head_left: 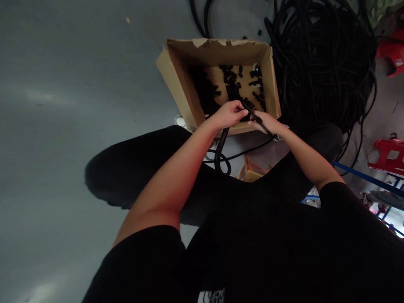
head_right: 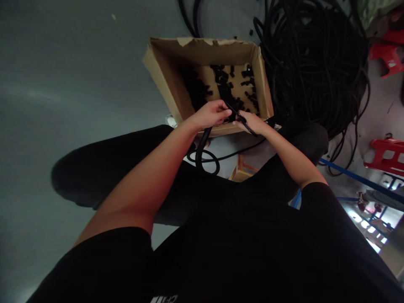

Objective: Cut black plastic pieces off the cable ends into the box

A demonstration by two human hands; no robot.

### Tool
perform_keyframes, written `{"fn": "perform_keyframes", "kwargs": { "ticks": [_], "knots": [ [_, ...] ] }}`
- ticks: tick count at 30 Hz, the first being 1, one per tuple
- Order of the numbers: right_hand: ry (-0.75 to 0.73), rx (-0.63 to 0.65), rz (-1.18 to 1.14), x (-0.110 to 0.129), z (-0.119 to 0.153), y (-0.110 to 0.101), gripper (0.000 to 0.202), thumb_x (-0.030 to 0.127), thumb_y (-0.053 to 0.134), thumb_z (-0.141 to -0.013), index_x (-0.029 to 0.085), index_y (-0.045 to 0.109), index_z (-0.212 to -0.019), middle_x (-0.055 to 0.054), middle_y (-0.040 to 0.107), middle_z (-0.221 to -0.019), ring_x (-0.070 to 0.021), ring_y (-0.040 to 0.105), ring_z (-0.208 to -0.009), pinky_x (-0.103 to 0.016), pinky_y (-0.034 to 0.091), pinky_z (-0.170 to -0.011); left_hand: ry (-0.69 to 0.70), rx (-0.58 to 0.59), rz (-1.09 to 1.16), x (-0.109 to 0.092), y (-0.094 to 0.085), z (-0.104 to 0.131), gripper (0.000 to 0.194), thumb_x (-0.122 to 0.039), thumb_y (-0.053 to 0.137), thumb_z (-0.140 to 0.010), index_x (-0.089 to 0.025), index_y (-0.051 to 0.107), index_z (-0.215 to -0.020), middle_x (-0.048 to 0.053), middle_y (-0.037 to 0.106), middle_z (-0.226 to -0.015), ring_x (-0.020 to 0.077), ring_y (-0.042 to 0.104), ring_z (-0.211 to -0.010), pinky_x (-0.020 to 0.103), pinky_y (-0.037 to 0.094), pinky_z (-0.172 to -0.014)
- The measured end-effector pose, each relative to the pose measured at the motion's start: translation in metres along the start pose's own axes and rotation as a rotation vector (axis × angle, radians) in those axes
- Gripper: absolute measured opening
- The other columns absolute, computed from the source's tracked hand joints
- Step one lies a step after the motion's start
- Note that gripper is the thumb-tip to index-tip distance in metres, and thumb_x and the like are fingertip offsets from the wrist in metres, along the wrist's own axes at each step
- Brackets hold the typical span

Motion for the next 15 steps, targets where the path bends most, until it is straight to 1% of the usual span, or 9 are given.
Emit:
{"fn": "perform_keyframes", "kwargs": {
  "ticks": [1,3,7,9,12,15],
  "knots": [
    [0.002,0.007,0.002,0.0,0.001,0.001,0.058,0.081,0.081,-0.104,0.027,0.061,-0.109,-0.004,0.071,-0.098,-0.0254,0.063,-0.095,-0.041,0.054,-0.094,-0.022,0.005,-0.002,-0.001,0.001,0.001,0.029,-0.015,0.081,-0.109,-0.025,0.057,-0.096,-0.009,0.053,-0.063,0.0092,0.04,-0.046,0.019,0.026,-0.05],
    [0.0,-0.007,0.007,0.0,0.002,0.001,0.058,0.081,0.08,-0.106,0.027,0.06,-0.108,-0.004,0.07,-0.097,-0.0253,0.064,-0.095,-0.041,0.054,-0.095,-0.063,-0.021,-0.001,-0.004,0.0,0.003,0.028,-0.013,0.08,-0.109,-0.024,0.059,-0.096,-0.009,0.053,-0.062,0.0086,0.04,-0.046,0.019,0.028,-0.049],
    [-0.012,-0.043,0.001,0.0,0.003,-0.001,0.061,0.084,0.079,-0.107,0.026,0.061,-0.104,-0.002,0.066,-0.093,-0.0242,0.063,-0.094,-0.039,0.053,-0.095,-0.061,-0.023,0.021,-0.014,-0.006,0.005,0.032,-0.013,0.082,-0.112,-0.023,0.058,-0.094,-0.009,0.054,-0.063,0.0067,0.041,-0.044,0.018,0.03,-0.048],
    [-0.001,-0.041,0.014,-0.001,0.002,-0.001,0.059,0.082,0.081,-0.106,0.026,0.063,-0.105,-0.002,0.067,-0.093,-0.0243,0.064,-0.094,-0.039,0.054,-0.096,-0.063,-0.02,0.012,-0.018,-0.008,0.006,0.034,-0.014,0.084,-0.113,-0.023,0.058,-0.093,-0.009,0.056,-0.063,0.0062,0.041,-0.044,0.018,0.031,-0.048],
    [0.003,-0.02,0.048,-0.002,0.002,-0.001,0.048,0.069,0.085,-0.107,0.025,0.065,-0.108,-0.003,0.071,-0.097,-0.0248,0.067,-0.095,-0.04,0.055,-0.099,-0.056,-0.005,0.003,-0.02,-0.008,0.008,0.039,-0.022,0.092,-0.112,-0.022,0.058,-0.093,-0.009,0.054,-0.063,0.0055,0.041,-0.044,0.016,0.031,-0.048],
    [-0.024,0.005,0.048,0.0,0.003,-0.001,0.034,0.051,0.085,-0.106,0.024,0.067,-0.115,-0.006,0.077,-0.105,-0.0262,0.072,-0.1,-0.043,0.059,-0.104,-0.054,0.077,0.004,-0.022,-0.004,0.011,0.043,-0.031,0.099,-0.111,-0.021,0.062,-0.092,-0.007,0.056,-0.064,0.0056,0.044,-0.046,0.015,0.033,-0.048]
  ]
}}
Point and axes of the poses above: each hand's wrist, its own z-axis away from the middle knuckle, its own y-axis out of the palm, x = y × z, the point moved 3 cm from there along -z, towards the middle knuckle
